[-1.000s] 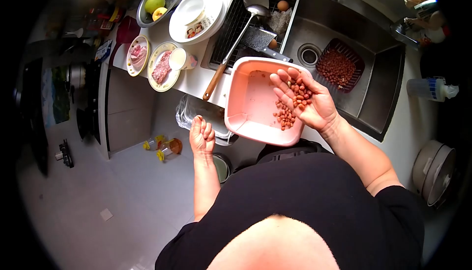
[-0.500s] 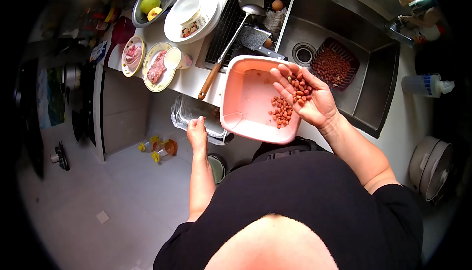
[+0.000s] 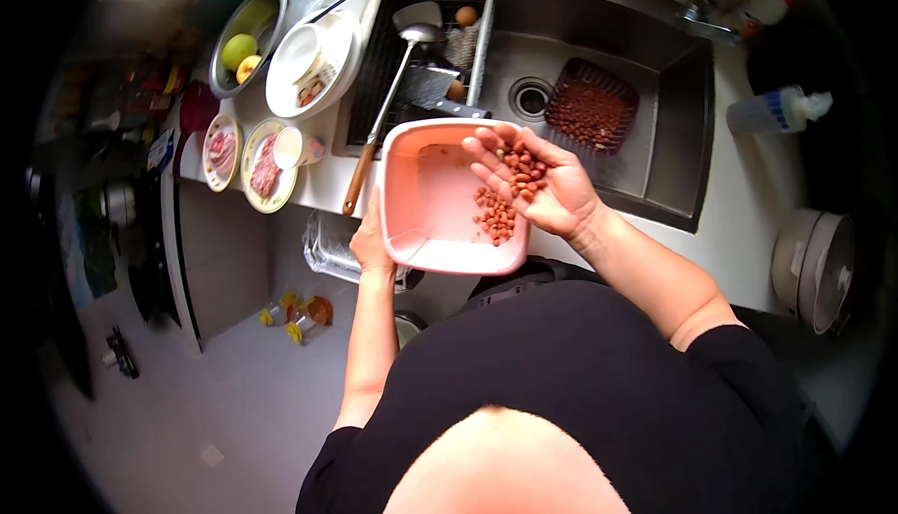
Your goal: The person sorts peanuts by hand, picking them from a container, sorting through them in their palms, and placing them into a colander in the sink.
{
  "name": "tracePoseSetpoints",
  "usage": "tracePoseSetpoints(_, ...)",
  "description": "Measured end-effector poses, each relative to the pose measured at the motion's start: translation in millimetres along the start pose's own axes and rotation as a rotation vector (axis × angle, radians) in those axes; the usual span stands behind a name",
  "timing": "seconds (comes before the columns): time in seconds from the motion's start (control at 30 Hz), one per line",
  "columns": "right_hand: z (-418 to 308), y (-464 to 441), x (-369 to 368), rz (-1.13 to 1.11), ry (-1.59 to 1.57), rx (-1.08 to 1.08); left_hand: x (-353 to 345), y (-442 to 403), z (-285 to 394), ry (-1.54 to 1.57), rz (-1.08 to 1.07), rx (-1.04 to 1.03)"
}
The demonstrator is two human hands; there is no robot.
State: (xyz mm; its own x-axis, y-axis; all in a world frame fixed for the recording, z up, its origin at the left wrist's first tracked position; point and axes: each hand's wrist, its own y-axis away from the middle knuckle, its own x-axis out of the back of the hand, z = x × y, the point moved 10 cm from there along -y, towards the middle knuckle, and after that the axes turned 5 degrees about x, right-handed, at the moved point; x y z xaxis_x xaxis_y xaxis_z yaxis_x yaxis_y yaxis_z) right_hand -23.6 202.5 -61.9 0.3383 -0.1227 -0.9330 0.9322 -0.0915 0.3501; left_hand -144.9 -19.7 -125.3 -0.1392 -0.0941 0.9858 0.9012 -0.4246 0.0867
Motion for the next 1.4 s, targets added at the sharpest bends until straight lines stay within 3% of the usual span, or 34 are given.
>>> tracePoseSetpoints(0.47,-6.8,0.7,3.2,-0.032,-0.018,-0.003,-2.0,-14.5,7.0,-0.055,0.197,-0.056)
tracePoseSetpoints(0.6,-8.3,-1.4,2.3,-0.026,-0.013,0.006,-6.2,-12.7,-17.6,0.094,0.225,0.086)
tracePoseSetpoints(0.63,-9.8,-2.2,3.9,-0.012,-0.015,0.011,-10.9,-12.6,-23.9,0.118,0.136,0.174)
tracePoseSetpoints(0.73,-10.5,-3.1,5.8,0.030,-0.024,0.011,-8.8,-11.5,-28.0,0.250,0.167,0.194)
tracePoseSetpoints(0.93,-5.1,-8.7,3.0,0.045,-0.017,-0.008,0.0,-14.9,-12.3,0.191,0.137,0.070)
tracePoseSetpoints(1.13,-0.9,-11.7,-0.8,0.024,-0.038,-0.035,-6.9,-21.7,-17.2,0.130,0.004,0.169)
tracePoseSetpoints(1.4,-4.0,-11.1,4.6,0.001,0.034,-0.029,43.7,-0.5,-25.4,0.956,0.235,0.231)
